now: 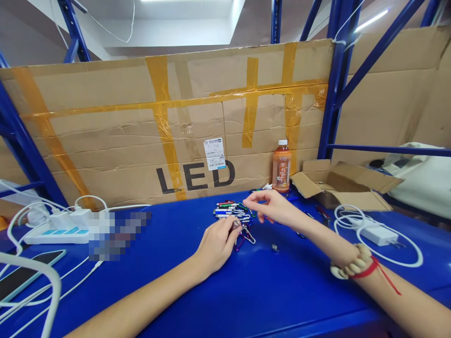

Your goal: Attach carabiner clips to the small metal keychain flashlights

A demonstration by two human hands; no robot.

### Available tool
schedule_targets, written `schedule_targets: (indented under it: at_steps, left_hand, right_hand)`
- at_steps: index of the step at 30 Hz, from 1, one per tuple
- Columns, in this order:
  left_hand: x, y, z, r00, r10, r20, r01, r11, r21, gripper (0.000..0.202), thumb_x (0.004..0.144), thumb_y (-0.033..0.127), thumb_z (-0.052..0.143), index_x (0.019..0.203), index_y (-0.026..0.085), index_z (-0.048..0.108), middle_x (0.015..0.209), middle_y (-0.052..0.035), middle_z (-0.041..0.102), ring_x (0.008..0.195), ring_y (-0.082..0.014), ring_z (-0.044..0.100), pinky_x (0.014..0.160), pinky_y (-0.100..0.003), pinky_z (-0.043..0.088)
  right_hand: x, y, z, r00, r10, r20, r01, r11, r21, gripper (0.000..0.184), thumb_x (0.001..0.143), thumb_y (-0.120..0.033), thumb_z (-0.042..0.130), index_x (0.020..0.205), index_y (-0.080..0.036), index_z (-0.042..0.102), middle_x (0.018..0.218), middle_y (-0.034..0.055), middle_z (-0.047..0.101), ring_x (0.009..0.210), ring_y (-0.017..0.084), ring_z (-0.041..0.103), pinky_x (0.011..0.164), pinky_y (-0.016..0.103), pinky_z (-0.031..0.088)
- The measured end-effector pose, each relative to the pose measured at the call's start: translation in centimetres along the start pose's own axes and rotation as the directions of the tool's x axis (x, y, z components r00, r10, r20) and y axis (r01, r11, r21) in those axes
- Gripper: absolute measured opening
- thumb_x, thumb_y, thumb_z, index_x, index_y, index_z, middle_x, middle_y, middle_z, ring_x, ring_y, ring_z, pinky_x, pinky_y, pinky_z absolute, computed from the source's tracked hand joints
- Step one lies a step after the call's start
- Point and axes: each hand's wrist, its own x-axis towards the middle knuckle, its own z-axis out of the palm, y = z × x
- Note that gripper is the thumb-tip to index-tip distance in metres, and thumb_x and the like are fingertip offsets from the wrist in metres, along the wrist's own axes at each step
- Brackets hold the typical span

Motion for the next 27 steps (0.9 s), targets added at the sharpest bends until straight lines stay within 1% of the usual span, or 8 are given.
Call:
schedule_targets:
  at_steps: [1, 3, 5, 7, 9, 15, 20, 27]
  left_hand:
    - [0.0, 0.0, 0.0, 1.000, -0.003, 0.001, 0.003, 1.000, -0.002, 0.018, 0.093, 0.027, 0.034, 0.086, 0.019, 0.049, 0.081, -0.0024, 0.061, 0.073, -0.0153, 0.057, 0.069, -0.026, 0.043]
    - [0.0, 0.1, 0.0, 1.000, -0.016, 0.009, 0.016, 1.000, -0.007, 0.019, 0.093, 0.028, 0.034, 0.086, 0.019, 0.049, 0.082, -0.0023, 0.061, 0.075, -0.0154, 0.057, 0.069, -0.026, 0.042]
    - [0.0, 0.1, -0.1, 1.000, -0.025, 0.016, 0.025, 1.000, -0.005, 0.019, 0.093, 0.028, 0.033, 0.086, 0.019, 0.049, 0.082, -0.0021, 0.061, 0.075, -0.0154, 0.057, 0.069, -0.026, 0.042]
    - [0.0, 0.1, -0.1, 0.999, -0.028, 0.017, 0.028, 1.000, 0.000, 0.020, 0.093, 0.028, 0.033, 0.085, 0.019, 0.049, 0.081, -0.0022, 0.061, 0.074, -0.0154, 0.057, 0.069, -0.026, 0.042]
    - [0.0, 0.1, -0.1, 1.000, -0.025, 0.012, 0.025, 1.000, 0.007, 0.020, 0.093, 0.028, 0.033, 0.084, 0.019, 0.049, 0.080, -0.0023, 0.060, 0.073, -0.0153, 0.056, 0.069, -0.026, 0.042]
    - [0.0, 0.3, -0.1, 1.000, -0.024, 0.012, 0.023, 1.000, 0.019, 0.022, 0.093, 0.029, 0.032, 0.085, 0.018, 0.050, 0.080, -0.0023, 0.061, 0.071, -0.0146, 0.056, 0.067, -0.026, 0.042]
    - [-0.1, 0.3, -0.1, 0.999, -0.036, 0.028, 0.035, 0.999, 0.034, 0.023, 0.093, 0.030, 0.031, 0.085, 0.018, 0.049, 0.081, -0.0029, 0.061, 0.073, -0.0154, 0.056, 0.068, -0.027, 0.042]
    - [-0.1, 0.2, -0.1, 1.000, -0.014, 0.017, 0.013, 0.999, 0.042, 0.021, 0.092, 0.028, 0.033, 0.084, 0.018, 0.049, 0.078, -0.0026, 0.060, 0.070, -0.0149, 0.055, 0.066, -0.026, 0.042]
  right_hand:
    - [-0.1, 0.1, -0.8, 0.999, -0.007, 0.038, 0.010, 0.997, -0.082, 0.038, 0.073, -0.050, 0.060, 0.079, -0.013, 0.062, 0.054, -0.0025, 0.052, 0.041, 0.006, 0.048, 0.034, 0.015, 0.029]
    - [-0.3, 0.5, -2.3, 0.969, 0.028, 0.245, 0.025, 0.977, -0.211, 0.036, 0.070, -0.049, 0.063, 0.073, -0.013, 0.063, 0.058, -0.0011, 0.057, 0.040, 0.006, 0.052, 0.036, 0.015, 0.032]
    - [-0.7, 1.0, -3.3, 0.882, 0.126, 0.455, 0.006, 0.961, -0.278, 0.033, 0.067, -0.045, 0.067, 0.078, -0.014, 0.065, 0.067, 0.0010, 0.062, 0.044, 0.007, 0.056, 0.039, 0.015, 0.036]
    - [-0.9, 1.4, -3.7, 0.800, 0.238, 0.551, -0.057, 0.944, -0.326, 0.037, 0.059, -0.040, 0.073, 0.085, -0.015, 0.065, 0.073, 0.0018, 0.064, 0.047, 0.008, 0.058, 0.039, 0.015, 0.036]
    - [-1.0, 1.8, -3.4, 0.767, 0.314, 0.560, -0.118, 0.926, -0.358, 0.042, 0.053, -0.037, 0.076, 0.088, -0.015, 0.065, 0.075, 0.0013, 0.063, 0.048, 0.008, 0.057, 0.037, 0.014, 0.034]
    - [-0.4, 1.9, -2.5, 0.765, 0.336, 0.550, -0.110, 0.909, -0.402, 0.036, 0.054, -0.034, 0.073, 0.083, -0.012, 0.066, 0.067, -0.0002, 0.061, 0.049, 0.007, 0.055, 0.038, 0.013, 0.035]
    - [-0.2, 1.8, -2.1, 0.788, 0.338, 0.515, -0.115, 0.902, -0.416, 0.032, 0.058, -0.034, 0.069, 0.081, -0.012, 0.065, 0.066, 0.0003, 0.061, 0.050, 0.007, 0.053, 0.040, 0.013, 0.037]
    - [-0.2, 2.2, -1.7, 0.803, 0.348, 0.483, -0.114, 0.886, -0.449, 0.032, 0.058, -0.037, 0.070, 0.077, -0.013, 0.062, 0.064, 0.0000, 0.059, 0.049, 0.007, 0.051, 0.042, 0.015, 0.039]
